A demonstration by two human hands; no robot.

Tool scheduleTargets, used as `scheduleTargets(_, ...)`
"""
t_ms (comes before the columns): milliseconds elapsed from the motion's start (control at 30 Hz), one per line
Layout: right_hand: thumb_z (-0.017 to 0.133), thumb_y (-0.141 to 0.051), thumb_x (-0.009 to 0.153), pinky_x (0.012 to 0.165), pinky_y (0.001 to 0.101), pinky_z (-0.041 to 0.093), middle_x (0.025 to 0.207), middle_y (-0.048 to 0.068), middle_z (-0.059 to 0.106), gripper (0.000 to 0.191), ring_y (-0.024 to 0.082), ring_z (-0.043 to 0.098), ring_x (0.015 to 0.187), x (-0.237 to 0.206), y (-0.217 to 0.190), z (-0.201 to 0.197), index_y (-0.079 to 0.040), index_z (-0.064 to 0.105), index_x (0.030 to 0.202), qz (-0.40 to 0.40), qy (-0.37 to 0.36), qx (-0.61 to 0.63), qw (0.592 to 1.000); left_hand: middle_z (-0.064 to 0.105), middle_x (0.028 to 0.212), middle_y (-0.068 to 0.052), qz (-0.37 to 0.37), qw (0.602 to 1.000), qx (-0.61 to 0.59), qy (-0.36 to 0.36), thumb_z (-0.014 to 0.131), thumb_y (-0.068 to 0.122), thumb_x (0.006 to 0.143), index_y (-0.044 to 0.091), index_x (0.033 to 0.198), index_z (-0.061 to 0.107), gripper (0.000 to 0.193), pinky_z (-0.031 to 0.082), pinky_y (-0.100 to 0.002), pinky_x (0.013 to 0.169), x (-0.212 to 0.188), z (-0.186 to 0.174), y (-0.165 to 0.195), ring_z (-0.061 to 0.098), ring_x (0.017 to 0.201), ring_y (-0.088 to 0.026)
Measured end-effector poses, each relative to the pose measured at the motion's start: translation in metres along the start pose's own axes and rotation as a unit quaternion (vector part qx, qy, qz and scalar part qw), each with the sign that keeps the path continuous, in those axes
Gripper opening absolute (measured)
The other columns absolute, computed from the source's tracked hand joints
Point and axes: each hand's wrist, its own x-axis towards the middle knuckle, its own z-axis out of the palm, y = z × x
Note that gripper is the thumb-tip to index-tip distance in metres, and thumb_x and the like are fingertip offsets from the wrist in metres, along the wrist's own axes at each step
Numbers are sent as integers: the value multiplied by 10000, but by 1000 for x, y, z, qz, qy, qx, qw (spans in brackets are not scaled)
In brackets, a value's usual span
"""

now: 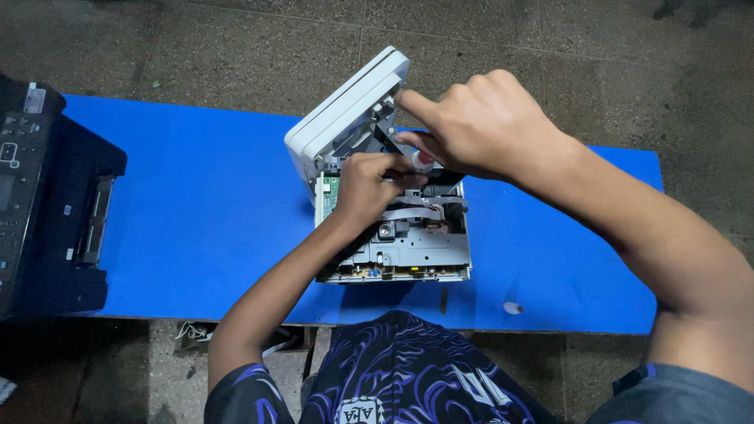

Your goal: The person repairs a white printer by cutting a white ribbon cable with scissors, inserting it into the internal mechanism, and using a screwdriver to adjust components. They then close the printer, plug in the power cord, and test the device.

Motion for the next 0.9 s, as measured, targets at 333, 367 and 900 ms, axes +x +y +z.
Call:
scheduleTargets(333, 763, -223, 790, 642, 503, 531, 890, 120, 680, 242, 386, 690, 781, -2, 13, -6, -56, 677, 941, -174, 88, 152, 969, 735, 949, -189, 63, 996, -28, -52, 705, 70, 924, -6, 1059, 717, 156, 569, -399, 727, -2, -8, -5, 737, 868, -353)
scheduleTargets(367, 764, -233, 801, 648, 501, 536, 887, 120, 680, 229, 388, 689, 779, -1, 11, -5, -55, 673, 913, -159, 83, 138, 974, 737, 951, -189, 62, 997, -28, -48, 706, 75, 931, -4, 1063, 719, 154, 567, -402, 732, -4, -9, -5, 735, 866, -355)
scheduleTargets(900, 764, -178, 1014, 664, 416, 546, 872, 174, 716, 206, 334, 716, 770, -71, 11, 22, -1, 658, 1030, -4, 294, 194, 936, 744, 1181, -148, 58, 995, 7, 86, 760, 180, 959, 27, 1184, 723, 275, 558, -405, 978, -34, -25, 1, 725, 1112, -302)
